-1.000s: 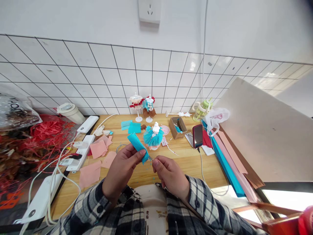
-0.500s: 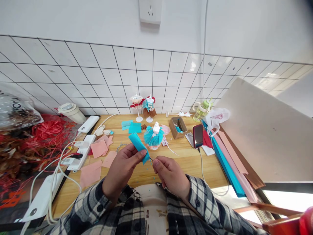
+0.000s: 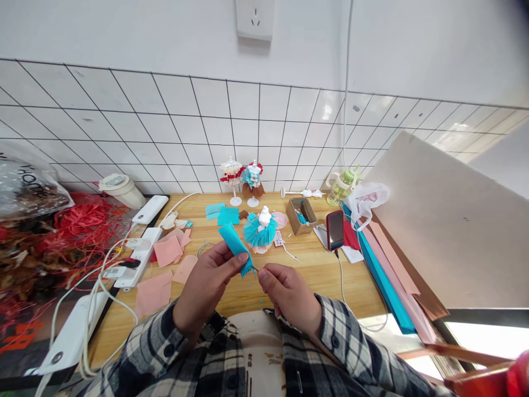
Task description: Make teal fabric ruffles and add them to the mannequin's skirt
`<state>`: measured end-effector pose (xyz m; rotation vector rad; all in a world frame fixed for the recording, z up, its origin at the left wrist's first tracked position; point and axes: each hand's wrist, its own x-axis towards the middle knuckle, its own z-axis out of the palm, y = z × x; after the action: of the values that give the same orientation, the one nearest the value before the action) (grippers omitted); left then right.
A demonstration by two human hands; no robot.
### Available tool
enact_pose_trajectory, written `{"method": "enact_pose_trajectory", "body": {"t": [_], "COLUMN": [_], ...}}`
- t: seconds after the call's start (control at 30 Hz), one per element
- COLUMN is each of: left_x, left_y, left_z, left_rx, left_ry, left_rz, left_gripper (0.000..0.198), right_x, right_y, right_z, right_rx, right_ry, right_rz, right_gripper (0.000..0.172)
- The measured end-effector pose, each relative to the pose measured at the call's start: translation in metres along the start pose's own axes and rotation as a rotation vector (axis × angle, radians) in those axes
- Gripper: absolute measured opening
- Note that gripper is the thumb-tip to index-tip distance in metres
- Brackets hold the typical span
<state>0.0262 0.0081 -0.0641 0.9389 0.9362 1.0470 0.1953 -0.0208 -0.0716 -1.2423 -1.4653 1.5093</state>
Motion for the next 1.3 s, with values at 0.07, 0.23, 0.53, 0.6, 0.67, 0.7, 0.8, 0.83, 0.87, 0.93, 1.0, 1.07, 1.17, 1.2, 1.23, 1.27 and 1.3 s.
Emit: {"method": "enact_pose_trajectory", "body": {"t": [0.07,0.23,0.53,0.6,0.67,0.7,0.8,0.83,0.87,0.93,1.0,1.07,1.17,1.2,1.23,1.27,1.3], "left_x": [0.000,0.003,0.004,0.004,0.004,0.004,0.003,0.003,0.003,0.003,0.002,0.002,0.001,0.001,0.001,0.001,0.001], "left_y": [0.000,0.000,-0.001,-0.001,-0.001,-0.001,-0.001,0.000,0.000,0.000,0.000,0.000,-0.001,-0.001,-0.001,-0.001,0.000], "left_z": [0.000,-0.002,0.000,0.001,0.002,0.002,0.003,0.003,0.004,0.005,0.005,0.006,0.005,0.005,0.006,0.006,0.006], "left_rx": [0.001,-0.025,-0.076,-0.084,-0.090,-0.092,-0.095,-0.096,-0.097,-0.097,-0.096,-0.096,-0.102,-0.105,-0.108,-0.111,-0.113], "left_ry": [0.010,0.053,0.054,0.058,0.065,0.071,0.084,0.086,0.085,0.083,0.088,0.095,0.095,0.092,0.090,0.089,0.089], "left_rz": [0.003,0.008,-0.010,-0.024,-0.037,-0.041,-0.046,-0.047,-0.046,-0.048,-0.053,-0.057,-0.057,-0.057,-0.057,-0.056,-0.054], "left_gripper": [0.022,0.018,0.015,0.015,0.015,0.015,0.016,0.016,0.016,0.016,0.016,0.016,0.016,0.016,0.016,0.016,0.016], "right_x": [0.000,0.001,0.003,0.003,0.003,0.003,0.003,0.003,0.003,0.002,0.002,0.001,0.001,0.001,0.001,0.001,0.000], "right_y": [-0.001,0.002,0.005,0.005,0.006,0.007,0.009,0.009,0.010,0.010,0.010,0.010,0.011,0.011,0.011,0.011,0.011], "right_z": [0.000,0.000,0.002,0.002,0.003,0.003,0.003,0.003,0.003,0.003,0.003,0.003,0.003,0.002,0.002,0.002,0.002], "right_rx": [-0.017,-0.055,-0.050,-0.039,-0.020,-0.010,0.018,0.022,0.021,0.012,0.006,0.007,0.001,-0.002,-0.004,-0.005,-0.005], "right_ry": [0.001,0.003,0.030,0.037,0.041,0.040,0.037,0.038,0.038,0.038,0.038,0.040,0.043,0.042,0.040,0.037,0.035], "right_rz": [-0.003,-0.007,0.016,0.029,0.040,0.044,0.053,0.054,0.056,0.054,0.052,0.047,0.038,0.036,0.035,0.034,0.033], "right_gripper": [0.045,0.043,0.043,0.045,0.046,0.046,0.047,0.047,0.047,0.046,0.046,0.046,0.045,0.045,0.045,0.044,0.044]}}
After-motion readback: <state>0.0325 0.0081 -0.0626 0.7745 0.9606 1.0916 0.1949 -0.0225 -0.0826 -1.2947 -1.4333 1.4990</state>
